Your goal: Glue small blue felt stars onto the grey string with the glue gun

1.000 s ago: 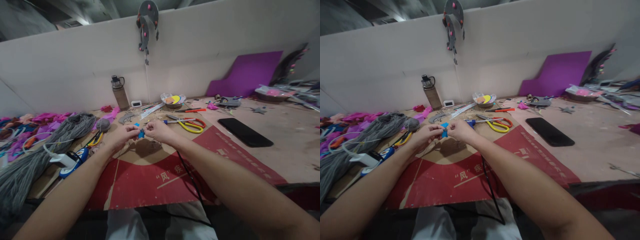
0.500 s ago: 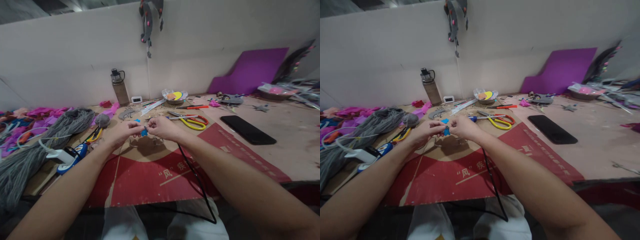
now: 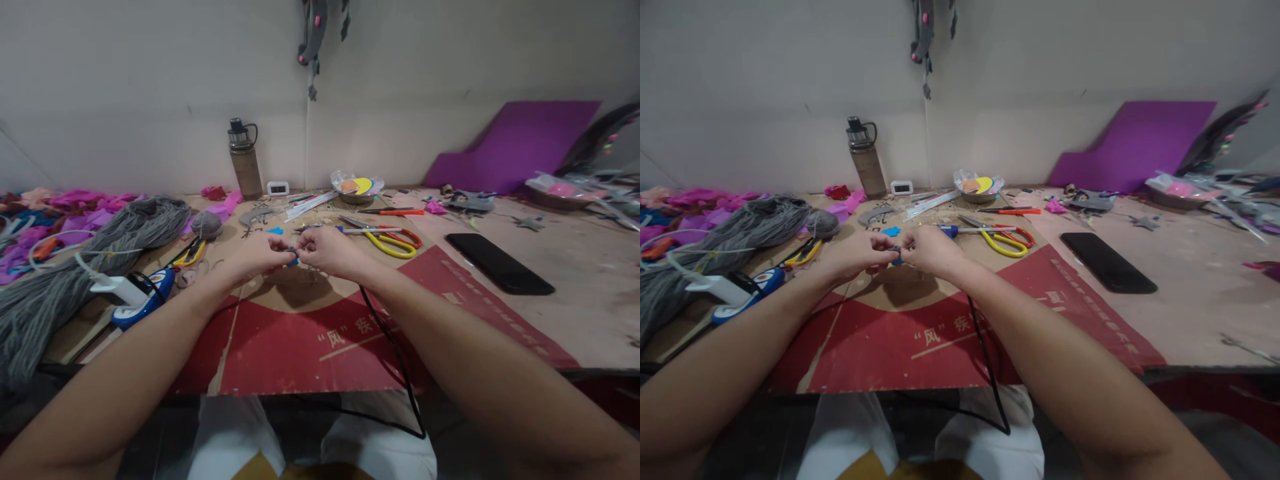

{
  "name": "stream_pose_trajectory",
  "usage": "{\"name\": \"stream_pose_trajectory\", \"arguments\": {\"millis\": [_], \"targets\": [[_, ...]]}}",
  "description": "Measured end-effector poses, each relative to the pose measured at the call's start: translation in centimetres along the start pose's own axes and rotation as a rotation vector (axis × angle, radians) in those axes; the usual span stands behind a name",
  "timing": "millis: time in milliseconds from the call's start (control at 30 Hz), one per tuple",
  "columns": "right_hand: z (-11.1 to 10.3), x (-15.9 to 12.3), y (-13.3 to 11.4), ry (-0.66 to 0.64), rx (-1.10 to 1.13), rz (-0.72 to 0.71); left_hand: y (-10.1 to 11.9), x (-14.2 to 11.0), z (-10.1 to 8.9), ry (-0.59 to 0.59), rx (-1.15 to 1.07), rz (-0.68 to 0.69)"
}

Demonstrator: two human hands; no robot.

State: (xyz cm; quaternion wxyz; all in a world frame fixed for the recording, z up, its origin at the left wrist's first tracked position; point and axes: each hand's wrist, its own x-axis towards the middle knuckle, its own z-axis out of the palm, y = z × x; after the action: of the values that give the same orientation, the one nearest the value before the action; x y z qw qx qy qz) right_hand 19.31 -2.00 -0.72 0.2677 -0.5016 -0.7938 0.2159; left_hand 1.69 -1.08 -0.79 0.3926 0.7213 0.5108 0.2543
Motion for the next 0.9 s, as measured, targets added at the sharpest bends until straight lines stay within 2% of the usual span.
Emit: {"name": "stream_pose_trajectory", "arguments": {"millis": [200, 367, 500, 700, 900], "targets": [[0.12, -0.25, -0.37, 0.026, -0.097, -0.052, -0.31, 0.05, 0.29, -0.013, 0.009, -0.028], [0.19, -0.37, -0.42, 0.029, -0.156, -0.078, -0.89, 0.31, 0.26, 0.102, 0.093, 0.073], [0.20, -0.32, -0.38, 0.042, -0.111, -0.079, -0.87, 0.40, 0.35, 0.171, 0.094, 0.106], [0.20, -0.17, -0.19, 0.200, -0.033, -0.108, -0.34, 0.15, 0.27, 0.182, -0.182, 0.040], [0.46, -0.20, -0.11, 0.273, -0.002, -0.176, -0.26, 0.08, 0.25, 0.155, -0.335, 0.058]]}}
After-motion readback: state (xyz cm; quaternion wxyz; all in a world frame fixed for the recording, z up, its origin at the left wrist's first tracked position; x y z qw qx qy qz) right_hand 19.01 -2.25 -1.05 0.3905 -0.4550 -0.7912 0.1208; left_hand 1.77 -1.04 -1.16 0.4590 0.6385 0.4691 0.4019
